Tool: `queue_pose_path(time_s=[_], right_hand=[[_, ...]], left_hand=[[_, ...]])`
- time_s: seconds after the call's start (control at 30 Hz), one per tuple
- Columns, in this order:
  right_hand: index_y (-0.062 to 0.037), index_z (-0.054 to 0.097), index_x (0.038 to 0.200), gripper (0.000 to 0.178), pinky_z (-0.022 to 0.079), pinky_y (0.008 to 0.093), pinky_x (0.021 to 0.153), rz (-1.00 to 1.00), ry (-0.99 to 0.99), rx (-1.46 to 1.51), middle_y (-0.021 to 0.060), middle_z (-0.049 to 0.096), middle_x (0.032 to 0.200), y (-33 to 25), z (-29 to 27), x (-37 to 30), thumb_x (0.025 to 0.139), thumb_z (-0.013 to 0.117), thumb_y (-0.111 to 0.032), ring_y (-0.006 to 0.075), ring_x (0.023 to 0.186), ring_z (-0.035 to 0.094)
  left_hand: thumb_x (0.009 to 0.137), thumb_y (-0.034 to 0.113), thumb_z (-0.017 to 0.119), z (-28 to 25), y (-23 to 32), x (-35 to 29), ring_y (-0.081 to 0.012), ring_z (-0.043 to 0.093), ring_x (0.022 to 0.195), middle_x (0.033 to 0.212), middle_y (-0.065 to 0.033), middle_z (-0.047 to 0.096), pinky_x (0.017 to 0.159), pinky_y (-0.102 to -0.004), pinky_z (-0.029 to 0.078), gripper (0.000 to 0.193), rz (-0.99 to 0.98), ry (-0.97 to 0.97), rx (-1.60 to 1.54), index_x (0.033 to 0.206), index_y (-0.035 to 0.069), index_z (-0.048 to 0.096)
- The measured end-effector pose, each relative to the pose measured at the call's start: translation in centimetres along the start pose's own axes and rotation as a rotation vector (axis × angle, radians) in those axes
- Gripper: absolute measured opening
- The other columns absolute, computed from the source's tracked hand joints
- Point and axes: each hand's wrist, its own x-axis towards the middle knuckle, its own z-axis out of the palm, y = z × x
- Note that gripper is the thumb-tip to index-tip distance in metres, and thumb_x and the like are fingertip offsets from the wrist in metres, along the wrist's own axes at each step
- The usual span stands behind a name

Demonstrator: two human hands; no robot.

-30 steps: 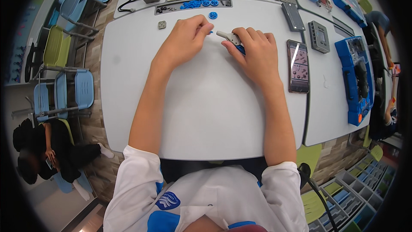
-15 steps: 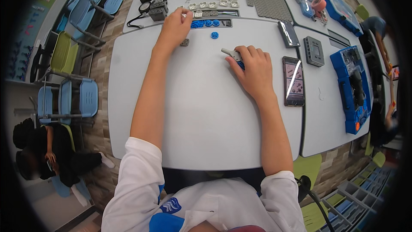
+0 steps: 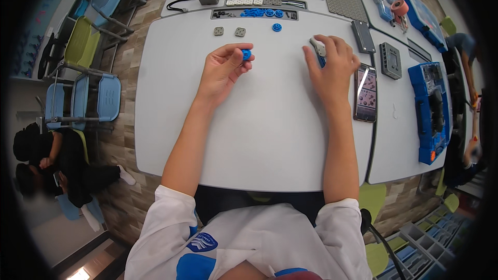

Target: The person assembles small mechanical components on a white table, using pliers to manipulate blue plastic pieces and attaching them to a gray perforated beam. They handle wheels, connectors, and other small parts, organizing them on the table while building a structure.

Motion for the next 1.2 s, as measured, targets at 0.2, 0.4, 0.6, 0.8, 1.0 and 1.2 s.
queue_pose_path(time_s=[0.2, 0.4, 0.6, 0.8, 1.0, 1.2], right_hand=[[-0.0094, 0.076, 0.13, 0.04, 0.046, 0.045, 0.105, -0.114, -0.204, 0.652, 0.0126, 0.076, 0.123, -5.6, 0.2, -0.8, 0.092, 0.087, -0.017, 0.0311, 0.119, 0.071], [-0.0076, 0.08, 0.12, 0.028, 0.052, 0.0424, 0.099, 0.058, -0.208, 0.712, 0.011, 0.081, 0.108, -6.1, 2.6, -1.3, 0.093, 0.084, -0.009, 0.0292, 0.104, 0.075], [-0.0103, 0.081, 0.119, 0.028, 0.046, 0.0448, 0.107, 0.039, -0.096, 0.318, 0.0093, 0.078, 0.113, -3.4, 3.6, -0.8, 0.092, 0.085, -0.015, 0.0294, 0.116, 0.068], [-0.0127, 0.08, 0.125, 0.036, 0.044, 0.0496, 0.11, 0.02, -0.117, 0.22, 0.0118, 0.069, 0.129, -3.9, 4.3, -0.8, 0.092, 0.087, -0.023, 0.0335, 0.13, 0.06], [-0.0098, 0.075, 0.136, 0.054, 0.041, 0.051, 0.116, 0.062, -0.05, 0.043, 0.0141, 0.066, 0.14, 0.2, 0.5, -0.1, 0.09, 0.09, -0.033, 0.0348, 0.139, 0.056], [-0.0065, 0.061, 0.157, 0.074, 0.034, 0.0519, 0.125, 0.196, -0.295, -0.141, 0.0163, 0.059, 0.157, 1.5, -1.9, -2.0, 0.096, 0.086, -0.04, 0.0349, 0.15, 0.05]], left_hand=[[0.102, 0.026, 0.088, 1.5, -1.0, 0.2, -0.0087, 0.072, 0.087, 0.103, -0.0028, 0.08, 0.079, -0.0242, 0.057, 0.043, -0.099, -0.031, 0.143, 0.133, 0.0, 0.074], [0.106, 0.029, 0.084, 0.8, 0.2, 0.2, -0.0103, 0.073, 0.084, 0.094, -0.0059, 0.078, 0.074, -0.0257, 0.057, 0.035, 0.093, 0.05, 0.327, 0.121, 0.0, 0.073], [0.11, 0.026, 0.076, -0.7, 0.1, 0.9, -0.0056, 0.064, 0.072, 0.08, 0.0023, 0.071, 0.066, -0.023, 0.051, 0.027, 0.347, 0.339, 0.679, 0.1, 0.002, 0.075], [0.111, 0.023, 0.074, -1.5, -0.1, 1.1, -0.004, 0.058, 0.073, 0.088, 0.0023, 0.072, 0.068, -0.0219, 0.049, 0.025, 0.272, 0.36, 0.712, 0.099, 0.001, 0.074], [0.11, 0.023, 0.076, -1.6, -0.2, 1.5, -0.0024, 0.054, 0.066, 0.074, 0.0053, 0.065, 0.061, -0.022, 0.043, 0.026, 0.353, 0.376, 0.663, 0.095, 0.002, 0.075], [0.105, 0.019, 0.079, -2.4, -0.1, 1.5, -0.0103, 0.06, 0.077, 0.082, -0.0002, 0.07, 0.071, -0.0284, 0.049, 0.018, 0.461, 0.575, 0.929, 0.1, 0.002, 0.076]])
